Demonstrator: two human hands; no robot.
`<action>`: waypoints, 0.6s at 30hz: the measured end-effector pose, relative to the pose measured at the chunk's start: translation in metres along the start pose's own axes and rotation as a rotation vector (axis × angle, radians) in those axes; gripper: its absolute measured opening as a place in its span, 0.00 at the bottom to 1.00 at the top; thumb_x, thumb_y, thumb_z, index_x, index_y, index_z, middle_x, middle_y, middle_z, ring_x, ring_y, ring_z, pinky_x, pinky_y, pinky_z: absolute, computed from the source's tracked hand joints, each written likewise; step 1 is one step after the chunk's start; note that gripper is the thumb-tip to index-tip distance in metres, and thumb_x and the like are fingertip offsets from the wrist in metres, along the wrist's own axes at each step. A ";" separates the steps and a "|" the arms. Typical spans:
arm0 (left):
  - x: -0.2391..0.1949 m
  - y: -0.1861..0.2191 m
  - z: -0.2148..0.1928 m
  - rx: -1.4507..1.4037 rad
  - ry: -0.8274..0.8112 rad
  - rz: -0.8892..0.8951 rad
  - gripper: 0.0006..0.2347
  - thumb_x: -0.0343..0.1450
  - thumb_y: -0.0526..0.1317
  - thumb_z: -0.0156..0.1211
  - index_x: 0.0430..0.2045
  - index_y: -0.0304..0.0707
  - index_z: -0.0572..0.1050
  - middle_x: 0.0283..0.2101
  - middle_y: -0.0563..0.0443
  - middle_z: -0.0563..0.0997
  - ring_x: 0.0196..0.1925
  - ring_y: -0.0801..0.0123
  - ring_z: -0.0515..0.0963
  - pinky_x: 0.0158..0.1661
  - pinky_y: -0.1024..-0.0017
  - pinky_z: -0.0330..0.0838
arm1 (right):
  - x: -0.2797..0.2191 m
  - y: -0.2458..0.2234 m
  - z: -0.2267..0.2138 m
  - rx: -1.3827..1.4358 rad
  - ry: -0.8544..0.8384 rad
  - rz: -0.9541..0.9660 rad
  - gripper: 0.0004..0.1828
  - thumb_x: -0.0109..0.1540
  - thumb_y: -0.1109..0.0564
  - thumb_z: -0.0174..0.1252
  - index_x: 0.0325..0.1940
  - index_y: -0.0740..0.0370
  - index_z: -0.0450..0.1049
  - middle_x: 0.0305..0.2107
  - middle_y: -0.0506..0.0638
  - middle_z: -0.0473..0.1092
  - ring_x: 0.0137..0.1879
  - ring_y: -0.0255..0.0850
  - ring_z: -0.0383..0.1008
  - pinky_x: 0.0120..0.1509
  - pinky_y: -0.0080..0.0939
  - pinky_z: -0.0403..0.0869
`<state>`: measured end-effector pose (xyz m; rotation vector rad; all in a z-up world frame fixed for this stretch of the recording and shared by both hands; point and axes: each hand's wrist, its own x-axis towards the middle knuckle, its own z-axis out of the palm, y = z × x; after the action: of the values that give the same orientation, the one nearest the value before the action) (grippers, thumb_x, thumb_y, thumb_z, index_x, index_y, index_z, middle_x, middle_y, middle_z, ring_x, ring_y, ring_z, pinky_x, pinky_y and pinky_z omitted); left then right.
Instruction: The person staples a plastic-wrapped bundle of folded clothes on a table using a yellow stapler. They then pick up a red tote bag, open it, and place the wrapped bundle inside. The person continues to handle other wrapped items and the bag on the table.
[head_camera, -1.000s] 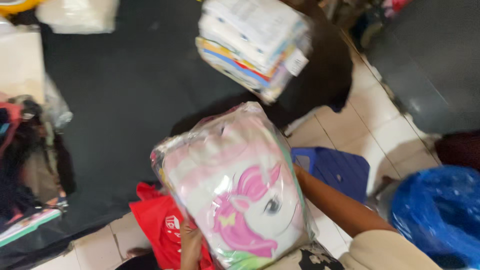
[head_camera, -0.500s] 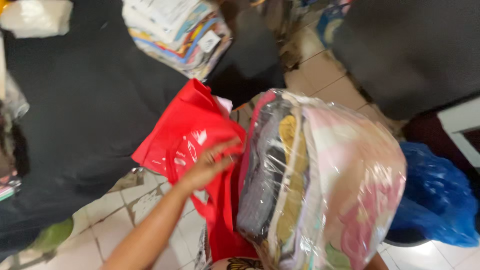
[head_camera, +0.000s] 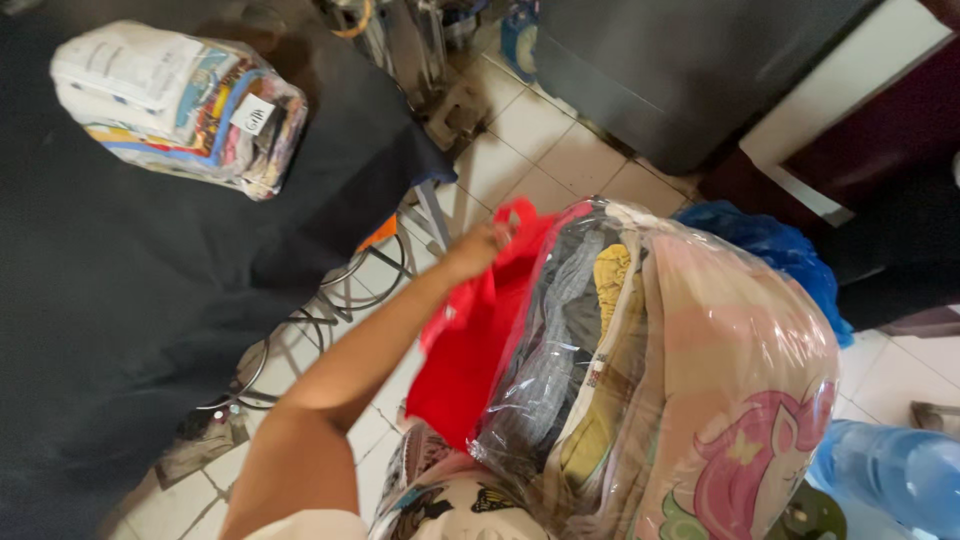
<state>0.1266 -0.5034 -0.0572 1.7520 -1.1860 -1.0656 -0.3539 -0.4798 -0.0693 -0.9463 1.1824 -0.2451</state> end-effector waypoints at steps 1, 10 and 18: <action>-0.003 0.003 -0.012 -0.046 0.021 0.032 0.14 0.80 0.46 0.52 0.51 0.36 0.80 0.47 0.35 0.82 0.50 0.49 0.81 0.52 0.60 0.73 | -0.005 0.003 -0.006 0.002 0.013 0.004 0.31 0.61 0.43 0.55 0.62 0.64 0.72 0.48 0.49 0.77 0.51 0.41 0.78 0.52 0.43 0.73; 0.028 0.045 -0.029 -0.481 0.082 0.035 0.24 0.76 0.51 0.54 0.63 0.34 0.72 0.63 0.44 0.77 0.67 0.64 0.71 0.67 0.66 0.59 | 0.009 0.000 -0.002 0.050 0.030 0.018 0.31 0.61 0.44 0.56 0.62 0.65 0.72 0.47 0.49 0.77 0.50 0.41 0.78 0.51 0.43 0.73; 0.043 0.095 -0.039 -0.364 -0.134 -0.076 0.20 0.78 0.49 0.53 0.57 0.31 0.74 0.53 0.45 0.80 0.54 0.66 0.76 0.57 0.69 0.68 | 0.061 0.010 0.047 0.197 -0.018 0.002 0.31 0.61 0.44 0.57 0.62 0.66 0.72 0.46 0.49 0.78 0.50 0.40 0.78 0.50 0.43 0.73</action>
<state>0.1413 -0.5658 0.0332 1.4701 -0.9373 -1.3672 -0.2916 -0.4876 -0.1147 -0.7738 1.1210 -0.3445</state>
